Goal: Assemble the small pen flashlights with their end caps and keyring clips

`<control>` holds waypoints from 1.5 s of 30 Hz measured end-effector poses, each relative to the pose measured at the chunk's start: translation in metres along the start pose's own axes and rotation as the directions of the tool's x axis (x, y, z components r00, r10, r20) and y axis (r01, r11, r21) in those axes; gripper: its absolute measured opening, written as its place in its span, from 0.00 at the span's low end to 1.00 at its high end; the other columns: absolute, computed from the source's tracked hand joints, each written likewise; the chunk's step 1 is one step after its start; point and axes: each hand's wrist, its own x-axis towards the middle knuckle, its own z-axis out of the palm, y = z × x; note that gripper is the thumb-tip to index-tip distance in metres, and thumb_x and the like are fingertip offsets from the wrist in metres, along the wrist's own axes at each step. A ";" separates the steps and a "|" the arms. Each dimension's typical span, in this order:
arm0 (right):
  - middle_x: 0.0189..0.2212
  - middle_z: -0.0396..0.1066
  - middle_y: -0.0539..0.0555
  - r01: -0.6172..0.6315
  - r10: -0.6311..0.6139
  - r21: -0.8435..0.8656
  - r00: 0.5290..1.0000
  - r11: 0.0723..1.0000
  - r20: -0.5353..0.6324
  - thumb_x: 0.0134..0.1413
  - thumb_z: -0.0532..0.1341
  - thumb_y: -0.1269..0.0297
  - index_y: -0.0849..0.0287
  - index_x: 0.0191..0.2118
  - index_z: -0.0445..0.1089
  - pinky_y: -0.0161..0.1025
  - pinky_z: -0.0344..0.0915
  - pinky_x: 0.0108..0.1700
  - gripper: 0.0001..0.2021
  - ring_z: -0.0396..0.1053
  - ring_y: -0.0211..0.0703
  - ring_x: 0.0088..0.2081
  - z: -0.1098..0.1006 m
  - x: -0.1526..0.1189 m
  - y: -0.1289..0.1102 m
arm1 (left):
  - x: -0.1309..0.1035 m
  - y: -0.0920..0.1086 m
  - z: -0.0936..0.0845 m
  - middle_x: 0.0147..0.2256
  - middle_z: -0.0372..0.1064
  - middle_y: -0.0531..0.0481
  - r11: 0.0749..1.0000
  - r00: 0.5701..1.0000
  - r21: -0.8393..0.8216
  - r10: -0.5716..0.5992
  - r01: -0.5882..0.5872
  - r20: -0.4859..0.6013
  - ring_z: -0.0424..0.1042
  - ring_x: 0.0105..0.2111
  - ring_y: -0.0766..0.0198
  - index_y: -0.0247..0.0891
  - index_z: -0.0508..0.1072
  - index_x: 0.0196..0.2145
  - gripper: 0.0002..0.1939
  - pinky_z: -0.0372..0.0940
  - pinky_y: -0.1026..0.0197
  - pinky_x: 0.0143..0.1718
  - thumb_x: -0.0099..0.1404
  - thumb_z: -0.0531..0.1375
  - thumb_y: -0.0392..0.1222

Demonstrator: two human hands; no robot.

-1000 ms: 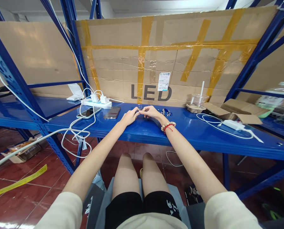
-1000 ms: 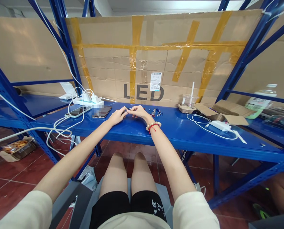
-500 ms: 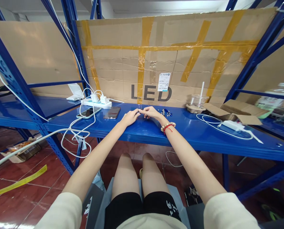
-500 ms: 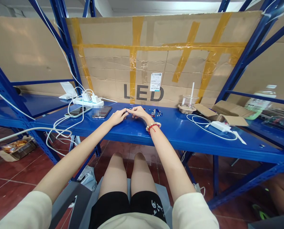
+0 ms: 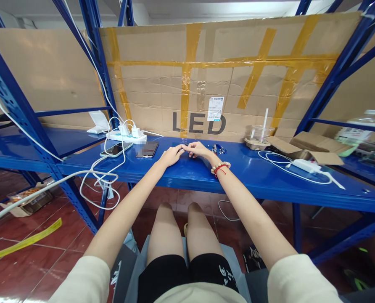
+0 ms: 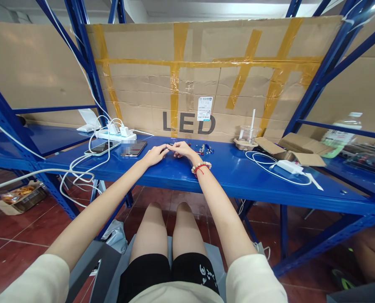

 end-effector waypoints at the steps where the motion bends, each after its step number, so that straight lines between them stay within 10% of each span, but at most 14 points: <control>1: 0.14 0.62 0.48 0.004 -0.004 -0.001 1.000 1.000 0.001 0.38 0.65 0.43 0.63 0.22 0.65 0.26 0.55 0.18 0.24 0.62 0.29 0.19 0.000 0.000 0.000 | 0.000 0.000 0.000 0.39 0.73 0.47 1.000 1.000 -0.003 -0.001 0.001 0.002 0.71 0.41 0.56 0.44 0.66 0.49 0.18 0.63 0.57 0.40 0.67 0.45 0.49; 27: 0.30 0.73 0.54 0.221 -0.212 0.081 0.972 0.972 -0.100 0.40 0.66 0.53 0.63 0.37 0.74 0.28 0.58 0.20 0.20 0.63 0.30 0.22 -0.005 0.011 0.009 | 0.000 0.002 -0.006 0.39 0.72 0.47 0.997 0.998 -0.069 -0.021 0.018 -0.052 0.70 0.42 0.56 0.43 0.67 0.46 0.17 0.63 0.58 0.41 0.68 0.43 0.48; 45: 0.23 0.70 0.51 0.184 -0.170 0.144 0.980 0.972 -0.101 0.35 0.69 0.54 0.64 0.33 0.74 0.28 0.56 0.19 0.20 0.61 0.30 0.21 -0.001 0.008 0.003 | 0.002 -0.004 -0.004 0.33 0.70 0.49 0.996 0.997 -0.076 0.037 -0.042 -0.062 0.70 0.36 0.59 0.43 0.63 0.49 0.18 0.62 0.59 0.39 0.68 0.41 0.46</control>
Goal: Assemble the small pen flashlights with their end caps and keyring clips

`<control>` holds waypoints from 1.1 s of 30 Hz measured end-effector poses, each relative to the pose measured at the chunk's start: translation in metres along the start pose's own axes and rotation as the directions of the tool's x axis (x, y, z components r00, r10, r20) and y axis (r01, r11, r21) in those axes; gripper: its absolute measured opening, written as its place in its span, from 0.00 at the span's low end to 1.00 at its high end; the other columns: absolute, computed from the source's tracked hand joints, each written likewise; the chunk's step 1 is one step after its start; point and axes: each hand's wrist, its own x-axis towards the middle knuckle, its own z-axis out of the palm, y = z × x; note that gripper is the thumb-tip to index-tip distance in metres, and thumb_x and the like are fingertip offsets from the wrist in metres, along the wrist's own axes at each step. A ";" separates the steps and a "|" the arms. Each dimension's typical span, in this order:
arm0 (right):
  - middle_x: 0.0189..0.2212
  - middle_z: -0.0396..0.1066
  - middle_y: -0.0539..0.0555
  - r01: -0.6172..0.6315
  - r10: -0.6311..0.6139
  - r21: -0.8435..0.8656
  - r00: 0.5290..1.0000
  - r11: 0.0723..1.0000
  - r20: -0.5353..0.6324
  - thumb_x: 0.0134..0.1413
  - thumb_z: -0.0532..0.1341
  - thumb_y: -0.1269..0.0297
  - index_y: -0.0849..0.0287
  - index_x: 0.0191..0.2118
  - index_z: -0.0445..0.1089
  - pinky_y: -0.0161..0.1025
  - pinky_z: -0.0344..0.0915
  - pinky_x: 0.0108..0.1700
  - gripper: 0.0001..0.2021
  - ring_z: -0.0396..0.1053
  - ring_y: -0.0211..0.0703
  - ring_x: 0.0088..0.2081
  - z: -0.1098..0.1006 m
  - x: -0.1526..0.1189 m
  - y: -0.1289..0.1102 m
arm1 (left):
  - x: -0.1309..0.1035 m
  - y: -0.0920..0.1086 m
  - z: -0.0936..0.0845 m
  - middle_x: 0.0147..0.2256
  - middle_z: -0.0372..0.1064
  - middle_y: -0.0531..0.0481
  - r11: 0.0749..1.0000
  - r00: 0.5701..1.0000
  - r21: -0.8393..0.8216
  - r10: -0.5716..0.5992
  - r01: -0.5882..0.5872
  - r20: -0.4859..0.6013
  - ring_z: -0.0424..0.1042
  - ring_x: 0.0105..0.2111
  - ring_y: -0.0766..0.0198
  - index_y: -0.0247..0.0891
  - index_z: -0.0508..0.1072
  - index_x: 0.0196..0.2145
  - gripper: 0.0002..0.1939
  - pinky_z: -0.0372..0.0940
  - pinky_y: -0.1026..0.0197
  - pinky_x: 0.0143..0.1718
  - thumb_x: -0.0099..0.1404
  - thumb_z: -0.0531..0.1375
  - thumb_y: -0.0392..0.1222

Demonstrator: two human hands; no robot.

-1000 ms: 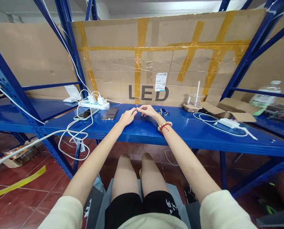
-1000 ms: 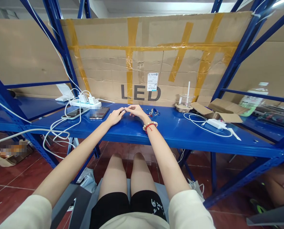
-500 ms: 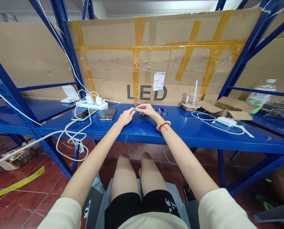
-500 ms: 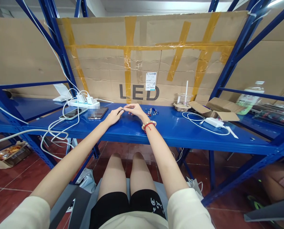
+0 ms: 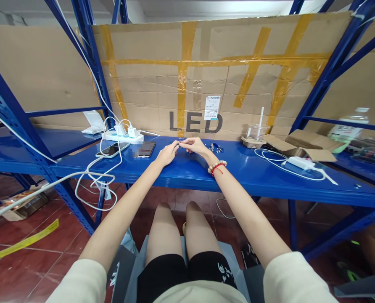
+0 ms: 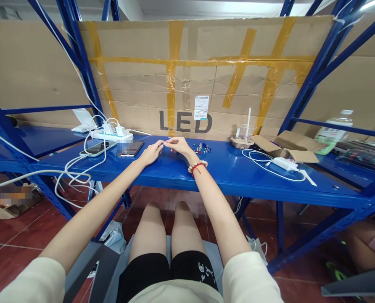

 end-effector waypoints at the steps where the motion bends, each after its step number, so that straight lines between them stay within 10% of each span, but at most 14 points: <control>1: 0.24 0.71 0.51 0.010 -0.010 -0.005 1.000 1.000 0.012 0.34 0.69 0.54 0.64 0.34 0.74 0.28 0.57 0.19 0.20 0.62 0.30 0.21 0.000 0.001 0.001 | 0.000 0.000 0.000 0.34 0.70 0.48 1.000 1.000 0.002 -0.013 0.013 0.003 0.70 0.37 0.59 0.43 0.63 0.49 0.18 0.62 0.59 0.39 0.68 0.41 0.46; 21: 0.14 0.63 0.46 0.022 -0.011 -0.096 0.994 0.995 0.110 0.32 0.68 0.49 0.63 0.24 0.68 0.30 0.55 0.19 0.20 0.60 0.31 0.18 -0.005 0.000 0.011 | -0.006 0.005 -0.001 0.31 0.70 0.50 1.000 0.998 -0.005 0.009 -0.009 0.064 0.70 0.35 0.60 0.42 0.61 0.40 0.09 0.62 0.60 0.38 0.67 0.44 0.45; 33: 0.17 0.63 0.47 -0.172 0.172 -0.001 0.982 0.985 0.081 0.32 0.67 0.43 0.63 0.24 0.69 0.28 0.54 0.21 0.24 0.60 0.30 0.21 0.001 -0.003 -0.003 | -0.007 0.014 -0.004 0.37 0.72 0.48 0.999 0.998 0.034 -0.027 0.029 -0.048 0.70 0.41 0.56 0.43 0.63 0.47 0.14 0.61 0.58 0.40 0.67 0.45 0.45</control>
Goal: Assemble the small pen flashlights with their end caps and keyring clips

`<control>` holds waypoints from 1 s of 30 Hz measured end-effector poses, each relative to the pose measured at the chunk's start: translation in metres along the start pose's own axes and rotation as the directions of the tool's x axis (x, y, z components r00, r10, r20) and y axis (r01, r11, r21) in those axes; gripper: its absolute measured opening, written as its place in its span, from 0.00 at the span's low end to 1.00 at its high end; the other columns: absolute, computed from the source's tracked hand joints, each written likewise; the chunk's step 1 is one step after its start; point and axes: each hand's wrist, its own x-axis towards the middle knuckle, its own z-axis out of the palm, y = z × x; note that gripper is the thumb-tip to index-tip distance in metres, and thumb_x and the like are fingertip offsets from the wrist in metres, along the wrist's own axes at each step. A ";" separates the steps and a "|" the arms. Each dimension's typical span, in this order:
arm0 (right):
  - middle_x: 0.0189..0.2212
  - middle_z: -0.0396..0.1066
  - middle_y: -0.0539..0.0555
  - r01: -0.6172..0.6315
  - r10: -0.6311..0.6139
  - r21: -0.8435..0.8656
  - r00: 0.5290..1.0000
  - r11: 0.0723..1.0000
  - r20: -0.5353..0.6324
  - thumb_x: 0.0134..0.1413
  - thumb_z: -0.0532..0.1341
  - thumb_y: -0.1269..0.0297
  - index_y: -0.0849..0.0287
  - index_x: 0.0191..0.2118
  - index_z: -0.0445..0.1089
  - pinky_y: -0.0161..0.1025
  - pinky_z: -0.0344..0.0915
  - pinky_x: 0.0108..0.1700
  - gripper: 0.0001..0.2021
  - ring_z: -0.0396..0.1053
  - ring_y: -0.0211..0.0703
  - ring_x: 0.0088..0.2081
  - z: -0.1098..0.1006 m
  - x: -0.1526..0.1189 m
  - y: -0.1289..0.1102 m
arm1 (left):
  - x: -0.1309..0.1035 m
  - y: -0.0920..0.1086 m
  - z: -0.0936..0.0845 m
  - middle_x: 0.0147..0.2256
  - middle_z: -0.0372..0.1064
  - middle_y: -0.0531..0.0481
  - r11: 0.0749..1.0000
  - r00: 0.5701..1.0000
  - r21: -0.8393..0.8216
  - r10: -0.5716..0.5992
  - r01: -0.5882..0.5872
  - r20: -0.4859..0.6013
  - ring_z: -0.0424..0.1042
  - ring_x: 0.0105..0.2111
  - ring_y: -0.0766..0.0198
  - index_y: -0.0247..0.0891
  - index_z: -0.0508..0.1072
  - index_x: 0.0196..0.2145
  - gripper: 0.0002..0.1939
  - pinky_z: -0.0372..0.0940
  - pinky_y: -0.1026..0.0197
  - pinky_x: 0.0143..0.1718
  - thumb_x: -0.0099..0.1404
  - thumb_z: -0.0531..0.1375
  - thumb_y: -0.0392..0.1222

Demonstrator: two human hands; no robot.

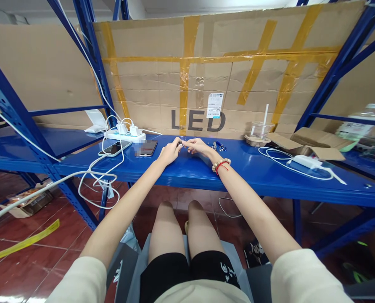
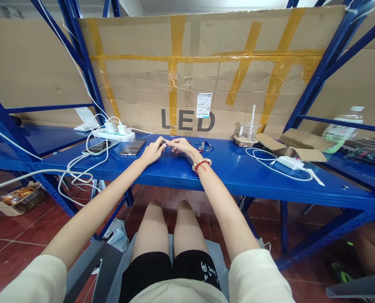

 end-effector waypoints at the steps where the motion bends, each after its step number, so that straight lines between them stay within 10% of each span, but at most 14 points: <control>1: 0.17 0.63 0.47 0.001 -0.001 0.016 1.000 1.000 0.001 0.32 0.67 0.43 0.63 0.24 0.68 0.28 0.53 0.20 0.24 0.60 0.29 0.20 0.000 0.001 0.000 | 0.000 0.000 0.000 0.37 0.72 0.48 1.000 1.000 -0.003 -0.009 0.009 -0.002 0.71 0.41 0.56 0.43 0.63 0.47 0.14 0.61 0.58 0.40 0.67 0.45 0.45; 16: 0.22 0.69 0.50 0.180 -0.180 -0.014 0.972 0.984 -0.151 0.32 0.68 0.47 0.62 0.33 0.74 0.28 0.54 0.17 0.24 0.60 0.30 0.19 -0.002 0.008 0.002 | 0.004 0.003 0.003 0.39 0.72 0.48 0.995 0.993 -0.023 -0.103 0.102 -0.064 0.70 0.41 0.56 0.44 0.64 0.49 0.18 0.61 0.58 0.41 0.68 0.42 0.46; 30: 0.18 0.68 0.51 0.266 -0.271 -0.063 0.956 0.962 -0.108 0.32 0.68 0.47 0.66 0.28 0.74 0.31 0.56 0.18 0.23 0.61 0.32 0.18 0.005 0.005 -0.001 | 0.009 -0.017 0.015 0.23 0.62 0.53 0.951 0.990 -0.285 0.095 -0.121 -0.102 0.65 0.25 0.65 0.39 0.57 0.34 0.04 0.58 0.62 0.32 0.66 0.48 0.41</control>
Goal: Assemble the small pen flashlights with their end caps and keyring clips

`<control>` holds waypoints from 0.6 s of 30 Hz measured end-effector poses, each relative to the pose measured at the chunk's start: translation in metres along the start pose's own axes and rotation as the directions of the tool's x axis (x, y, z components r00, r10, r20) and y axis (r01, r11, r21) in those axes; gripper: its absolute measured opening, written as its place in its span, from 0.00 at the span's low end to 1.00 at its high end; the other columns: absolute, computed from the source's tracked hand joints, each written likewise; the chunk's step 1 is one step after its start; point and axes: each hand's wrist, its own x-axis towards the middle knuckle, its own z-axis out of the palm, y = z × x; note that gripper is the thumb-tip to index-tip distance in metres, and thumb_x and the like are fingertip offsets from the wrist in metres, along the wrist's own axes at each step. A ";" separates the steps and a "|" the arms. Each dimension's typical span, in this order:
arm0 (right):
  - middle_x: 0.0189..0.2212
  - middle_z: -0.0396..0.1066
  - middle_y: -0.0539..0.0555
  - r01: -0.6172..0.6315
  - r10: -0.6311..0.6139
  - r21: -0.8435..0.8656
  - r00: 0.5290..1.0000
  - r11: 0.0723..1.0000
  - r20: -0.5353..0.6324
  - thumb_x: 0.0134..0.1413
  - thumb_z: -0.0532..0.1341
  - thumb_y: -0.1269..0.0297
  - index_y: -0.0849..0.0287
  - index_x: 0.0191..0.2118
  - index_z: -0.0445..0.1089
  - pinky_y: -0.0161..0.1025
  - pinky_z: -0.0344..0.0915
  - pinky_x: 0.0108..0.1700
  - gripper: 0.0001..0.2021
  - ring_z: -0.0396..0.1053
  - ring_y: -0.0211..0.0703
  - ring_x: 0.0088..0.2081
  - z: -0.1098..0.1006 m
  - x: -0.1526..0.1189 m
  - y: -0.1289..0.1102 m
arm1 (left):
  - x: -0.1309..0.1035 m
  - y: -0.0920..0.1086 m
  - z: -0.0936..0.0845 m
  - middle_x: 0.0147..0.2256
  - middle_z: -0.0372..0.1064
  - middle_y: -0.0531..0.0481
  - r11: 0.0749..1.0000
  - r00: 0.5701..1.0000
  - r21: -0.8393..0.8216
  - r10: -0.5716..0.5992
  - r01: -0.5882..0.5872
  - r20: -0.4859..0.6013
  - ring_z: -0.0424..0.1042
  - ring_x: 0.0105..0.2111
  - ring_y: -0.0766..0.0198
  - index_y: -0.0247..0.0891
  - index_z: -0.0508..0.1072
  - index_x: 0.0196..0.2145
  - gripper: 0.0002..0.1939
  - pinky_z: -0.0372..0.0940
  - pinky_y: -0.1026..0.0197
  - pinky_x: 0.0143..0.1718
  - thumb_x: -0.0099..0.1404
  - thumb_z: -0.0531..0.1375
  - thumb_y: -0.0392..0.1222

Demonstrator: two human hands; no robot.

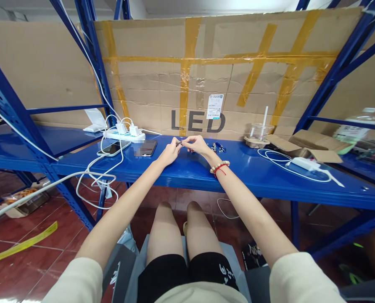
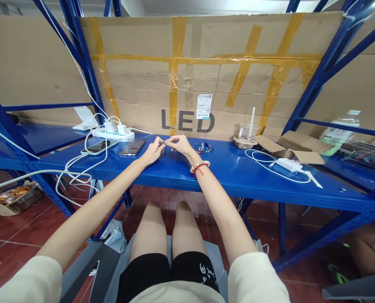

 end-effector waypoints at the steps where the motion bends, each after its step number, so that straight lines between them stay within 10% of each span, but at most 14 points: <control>1: 0.19 0.68 0.51 0.002 -0.002 -0.017 1.000 1.000 0.008 0.32 0.68 0.48 0.66 0.28 0.74 0.31 0.57 0.18 0.23 0.61 0.31 0.18 0.000 -0.001 0.000 | 0.000 0.000 0.000 0.23 0.63 0.53 1.000 1.000 0.007 0.004 -0.004 0.012 0.65 0.25 0.64 0.40 0.57 0.33 0.04 0.58 0.62 0.32 0.66 0.48 0.41; 18: 0.30 0.74 0.53 -0.325 0.328 -0.045 0.937 0.945 0.117 0.35 0.70 0.51 0.61 0.29 0.75 0.27 0.58 0.22 0.18 0.65 0.30 0.24 -0.006 -0.005 -0.010 | -0.005 0.014 -0.008 0.40 0.72 0.45 0.967 0.998 0.255 -0.008 -0.006 0.054 0.71 0.40 0.58 0.40 0.63 0.38 0.06 0.62 0.60 0.38 0.66 0.48 0.40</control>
